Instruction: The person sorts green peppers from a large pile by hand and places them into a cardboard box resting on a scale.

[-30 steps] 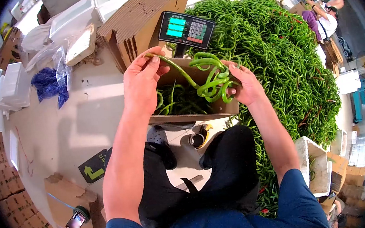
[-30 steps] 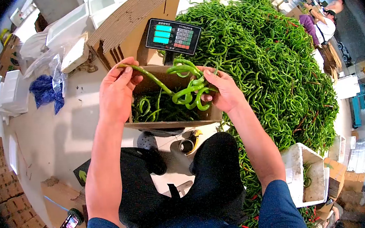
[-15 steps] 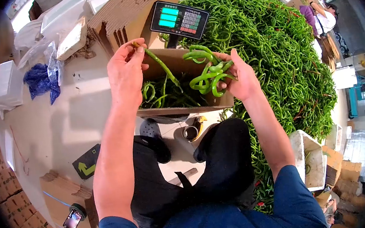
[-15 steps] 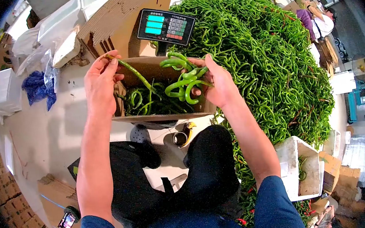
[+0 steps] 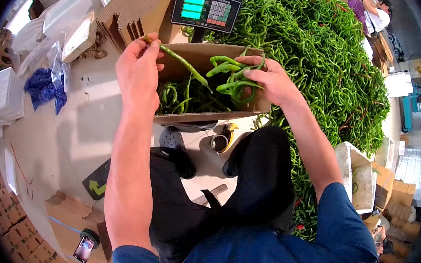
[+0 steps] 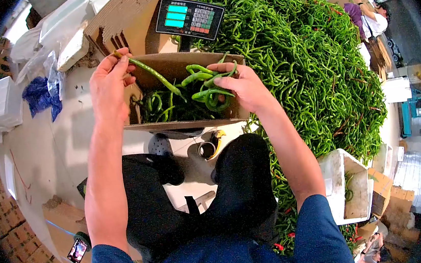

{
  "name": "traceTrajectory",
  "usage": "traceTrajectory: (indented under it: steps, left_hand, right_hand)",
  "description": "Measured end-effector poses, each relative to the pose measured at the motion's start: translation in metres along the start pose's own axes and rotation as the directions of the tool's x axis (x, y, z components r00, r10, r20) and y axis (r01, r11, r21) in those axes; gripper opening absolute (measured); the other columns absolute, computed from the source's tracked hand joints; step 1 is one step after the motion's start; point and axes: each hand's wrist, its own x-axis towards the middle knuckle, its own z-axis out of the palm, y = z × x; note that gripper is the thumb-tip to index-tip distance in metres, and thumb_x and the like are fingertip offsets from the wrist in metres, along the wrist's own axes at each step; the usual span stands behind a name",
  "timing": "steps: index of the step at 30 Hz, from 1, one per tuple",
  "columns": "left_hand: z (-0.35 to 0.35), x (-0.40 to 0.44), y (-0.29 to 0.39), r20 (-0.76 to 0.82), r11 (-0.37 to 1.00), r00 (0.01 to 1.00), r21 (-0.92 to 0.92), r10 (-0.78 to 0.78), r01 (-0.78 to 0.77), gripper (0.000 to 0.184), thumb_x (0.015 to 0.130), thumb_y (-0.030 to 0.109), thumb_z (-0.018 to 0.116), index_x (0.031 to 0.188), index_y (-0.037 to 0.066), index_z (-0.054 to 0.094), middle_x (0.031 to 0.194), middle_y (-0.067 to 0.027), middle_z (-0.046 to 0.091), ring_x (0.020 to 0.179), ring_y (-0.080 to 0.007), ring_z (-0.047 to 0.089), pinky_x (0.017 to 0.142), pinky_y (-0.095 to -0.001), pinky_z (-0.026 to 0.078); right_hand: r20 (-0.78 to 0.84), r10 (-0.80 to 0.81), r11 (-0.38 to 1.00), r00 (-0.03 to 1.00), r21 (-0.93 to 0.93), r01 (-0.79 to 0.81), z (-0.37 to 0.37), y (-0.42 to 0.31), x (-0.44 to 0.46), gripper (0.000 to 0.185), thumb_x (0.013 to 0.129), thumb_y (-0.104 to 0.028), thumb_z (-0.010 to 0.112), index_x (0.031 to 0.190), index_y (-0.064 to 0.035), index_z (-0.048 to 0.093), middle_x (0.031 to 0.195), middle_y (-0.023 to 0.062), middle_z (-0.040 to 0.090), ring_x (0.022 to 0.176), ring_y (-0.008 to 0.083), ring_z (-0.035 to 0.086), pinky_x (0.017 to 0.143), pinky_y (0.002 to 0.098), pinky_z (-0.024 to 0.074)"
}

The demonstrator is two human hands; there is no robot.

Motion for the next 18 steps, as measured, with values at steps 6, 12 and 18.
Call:
traceTrajectory:
  steps: [6, 12, 18]
  left_hand:
    - [-0.002, 0.0, 0.004, -0.023, 1.0, 0.999, 0.006, -0.03, 0.03, 0.02, 0.096, 0.01, 0.06, 0.112, 0.002, 0.068, 0.099, -0.0031, 0.065, 0.085, -0.011, 0.059, 0.07, -0.0247, 0.047]
    - [-0.006, 0.006, 0.003, 0.014, 0.987, 0.999, -0.157, -0.041, 0.042, 0.021, 0.097, 0.008, 0.058, 0.115, 0.002, 0.066, 0.1, -0.0041, 0.068, 0.083, -0.0118, 0.06, 0.069, -0.0248, 0.048]
    - [-0.013, 0.008, -0.001, 0.108, 0.964, 0.991, -0.244, -0.078, 0.102, 0.021, 0.097, 0.011, 0.061, 0.117, 0.006, 0.065, 0.103, -0.0029, 0.069, 0.086, -0.0128, 0.062, 0.074, -0.0283, 0.048]
  right_hand:
    - [0.003, 0.017, 0.994, 1.0, -0.104, -0.017, 0.008, -0.014, -0.002, 0.033, 0.094, -0.01, 0.063, 0.124, 0.0019, 0.06, 0.102, 0.0065, 0.069, 0.083, 0.0128, 0.065, 0.065, 0.0271, 0.0539]
    - [0.064, -0.098, 0.891, 0.993, -0.44, 0.116, 0.037, -0.023, -0.016, 0.034, 0.094, -0.013, 0.067, 0.125, 0.0012, 0.061, 0.102, 0.0078, 0.068, 0.077, 0.0116, 0.064, 0.065, 0.0268, 0.055]
    - [0.129, -0.185, 0.63, 0.974, -0.745, 0.218, 0.034, -0.017, -0.009, 0.036, 0.089, -0.014, 0.067, 0.122, 0.0003, 0.062, 0.116, 0.0158, 0.069, 0.111, 0.0228, 0.063, 0.1, 0.0342, 0.0449]
